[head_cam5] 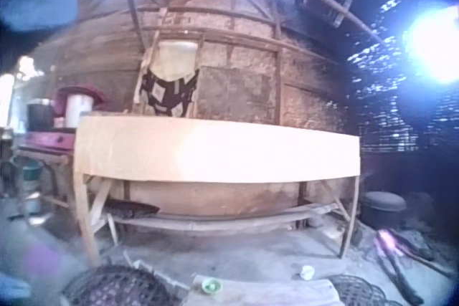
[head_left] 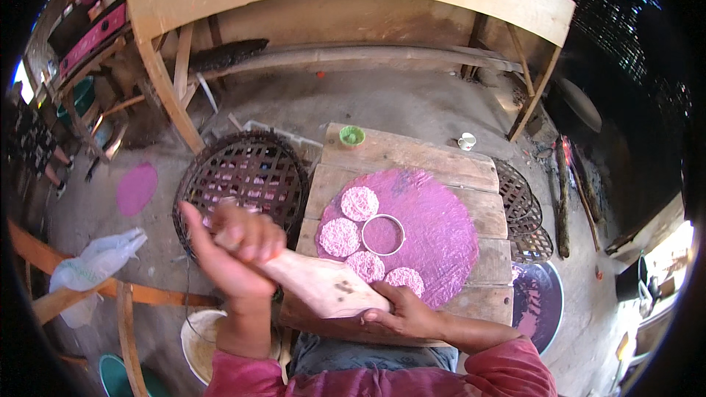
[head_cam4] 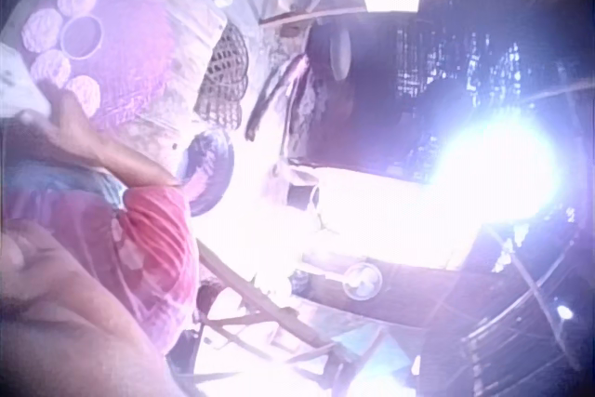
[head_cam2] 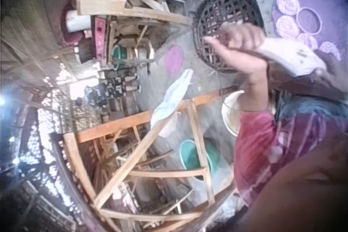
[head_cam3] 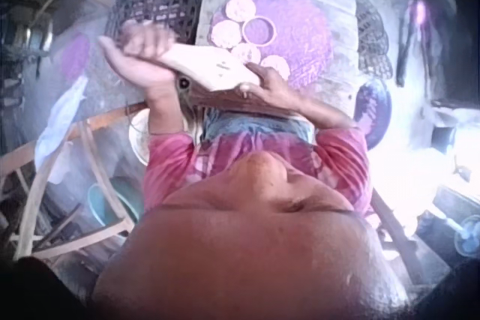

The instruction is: The person scoops pink batter from a bowl, loads it into a handheld wooden press, and squeezes out round pink cakes onto a mat. They then transfer the finished cakes into a woven basket. The process repeats with the same tools and materials.

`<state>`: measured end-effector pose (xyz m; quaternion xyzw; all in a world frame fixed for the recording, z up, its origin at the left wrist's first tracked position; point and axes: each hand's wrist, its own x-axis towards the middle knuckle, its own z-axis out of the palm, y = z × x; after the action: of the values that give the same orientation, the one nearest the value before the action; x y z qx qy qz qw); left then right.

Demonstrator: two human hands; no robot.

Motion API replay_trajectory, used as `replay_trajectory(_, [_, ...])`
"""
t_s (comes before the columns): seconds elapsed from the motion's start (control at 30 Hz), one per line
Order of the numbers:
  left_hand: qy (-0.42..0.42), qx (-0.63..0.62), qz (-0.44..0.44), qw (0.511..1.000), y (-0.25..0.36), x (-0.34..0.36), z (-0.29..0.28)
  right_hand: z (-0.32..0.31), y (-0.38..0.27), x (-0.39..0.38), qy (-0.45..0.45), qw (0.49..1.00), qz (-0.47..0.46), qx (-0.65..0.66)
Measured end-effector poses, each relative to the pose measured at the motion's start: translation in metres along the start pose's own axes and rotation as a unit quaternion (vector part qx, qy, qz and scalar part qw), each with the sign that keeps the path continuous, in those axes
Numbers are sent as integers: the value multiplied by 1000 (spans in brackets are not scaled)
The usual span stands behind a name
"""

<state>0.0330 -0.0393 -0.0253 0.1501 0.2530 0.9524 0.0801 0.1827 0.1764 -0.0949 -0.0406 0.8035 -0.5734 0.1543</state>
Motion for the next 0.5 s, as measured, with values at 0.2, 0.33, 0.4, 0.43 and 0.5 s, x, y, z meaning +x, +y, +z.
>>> replay_trajectory(0.2, [-399,534,-192,721,-65,-42,-26,-40,14,-41,125,978,-52,-160])
replay_trajectory(0.33, [-243,184,-685,662,-88,-60,-17,-45,11,-62,84,945,-158,-274])
replay_trajectory(0.4, [-44,47,-687,723,-91,-72,-15,-58,18,-62,83,925,-210,-306])
replay_trajectory(0.43, [-80,95,-653,747,-94,-78,-16,-68,24,-59,84,921,-226,-306])
replay_trajectory(0.5, [-261,158,-579,756,-112,-89,-20,-87,35,-50,79,921,-243,-295])
